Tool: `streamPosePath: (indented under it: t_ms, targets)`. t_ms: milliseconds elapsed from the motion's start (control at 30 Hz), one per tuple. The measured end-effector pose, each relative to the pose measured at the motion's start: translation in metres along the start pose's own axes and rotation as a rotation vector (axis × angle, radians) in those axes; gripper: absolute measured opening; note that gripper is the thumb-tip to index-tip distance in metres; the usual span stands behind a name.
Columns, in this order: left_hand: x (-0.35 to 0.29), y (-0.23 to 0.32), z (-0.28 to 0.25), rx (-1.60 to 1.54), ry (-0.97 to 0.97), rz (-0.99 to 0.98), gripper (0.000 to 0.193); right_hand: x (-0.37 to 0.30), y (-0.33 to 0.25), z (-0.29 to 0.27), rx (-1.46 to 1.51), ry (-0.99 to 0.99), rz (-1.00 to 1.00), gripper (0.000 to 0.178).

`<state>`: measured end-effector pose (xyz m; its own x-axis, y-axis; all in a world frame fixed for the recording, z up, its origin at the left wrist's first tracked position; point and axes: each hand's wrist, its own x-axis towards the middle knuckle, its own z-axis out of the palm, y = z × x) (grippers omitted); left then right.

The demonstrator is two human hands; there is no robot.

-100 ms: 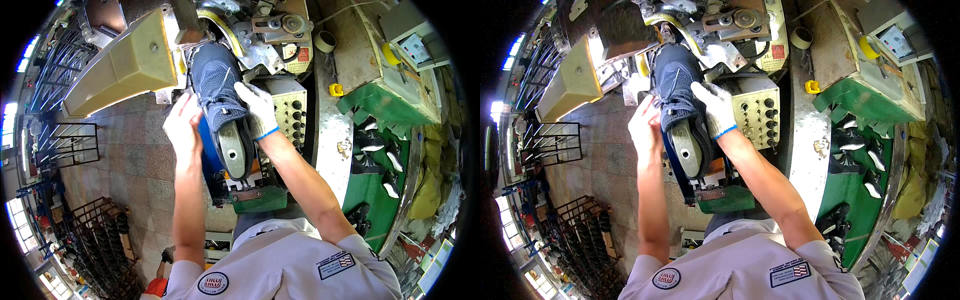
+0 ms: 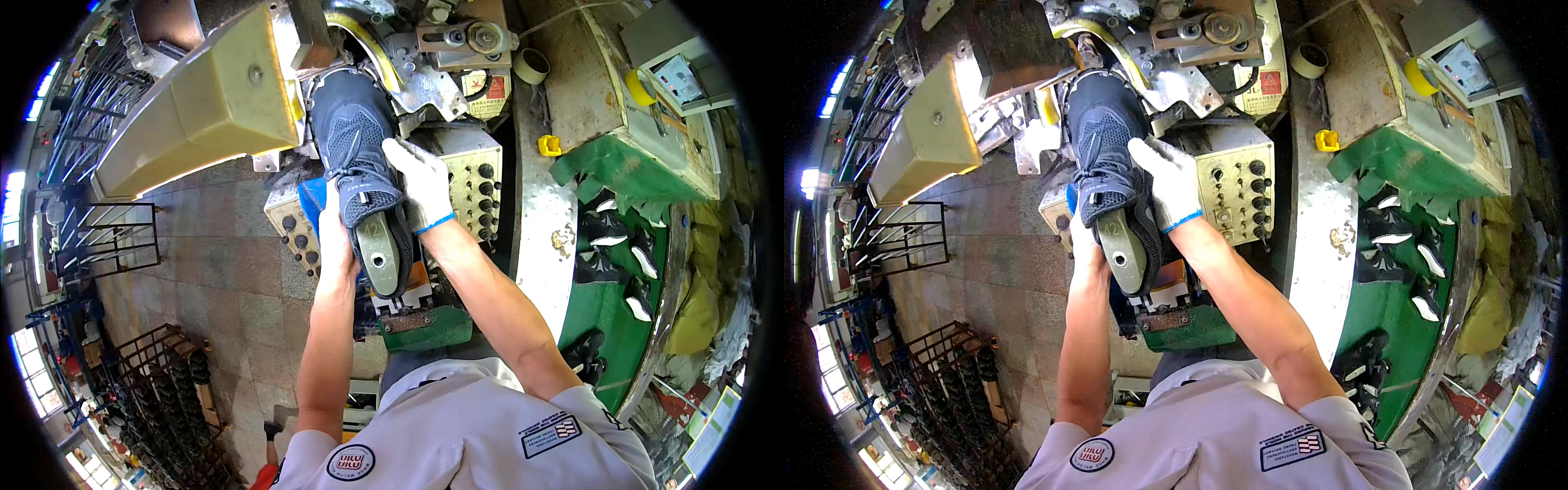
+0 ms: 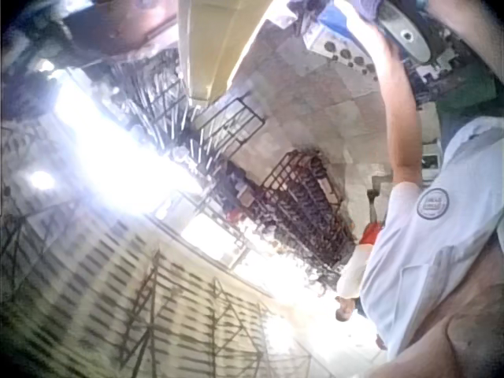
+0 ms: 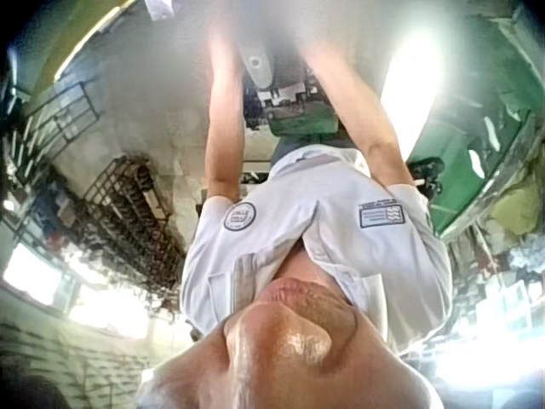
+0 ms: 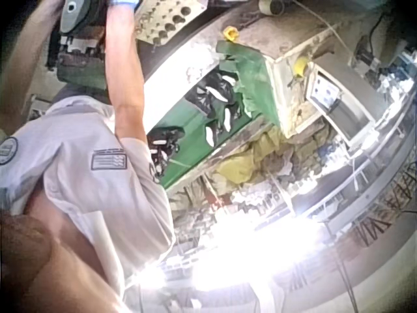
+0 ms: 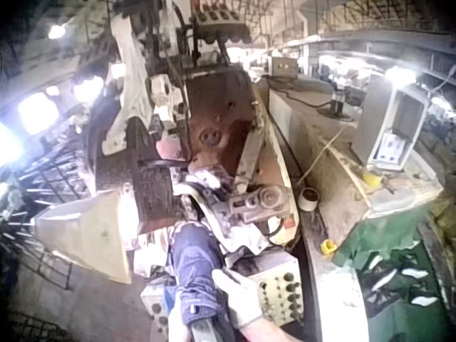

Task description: The person operates a lasting machine to shape shoe uppers, places the shoes on a conveyor belt, and then performs maintenance or adjustments on the machine's hydraulic lines.

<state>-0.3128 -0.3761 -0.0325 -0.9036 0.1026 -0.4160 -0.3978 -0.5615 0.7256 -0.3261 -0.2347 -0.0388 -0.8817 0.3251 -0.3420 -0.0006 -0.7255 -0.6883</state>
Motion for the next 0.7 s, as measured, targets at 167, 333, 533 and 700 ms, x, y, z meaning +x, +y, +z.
streamPosePath:
  t_ms: [167, 333, 533, 700]
  targets:
    - [0.003, 0.003, 0.000, 0.082, -0.054, -0.040, 0.046, -0.002, -0.002, 0.005, 0.071, 0.004, 0.078, 0.028]
    - [0.008, -0.004, -0.001, 0.130, -0.067, 0.036, 0.047, -0.003, -0.003, 0.004, -0.023, 0.025, 0.067, 0.025]
    - [0.030, -0.029, -0.028, 0.296, -0.077, 0.159, 0.039, -0.022, -0.001, -0.001, -0.099, 0.054, 0.161, 0.033]
    - [0.035, -0.033, -0.029, 0.632, -0.227, 0.527, 0.035, -0.014, 0.006, -0.004, -0.024, 0.062, 0.093, 0.019]
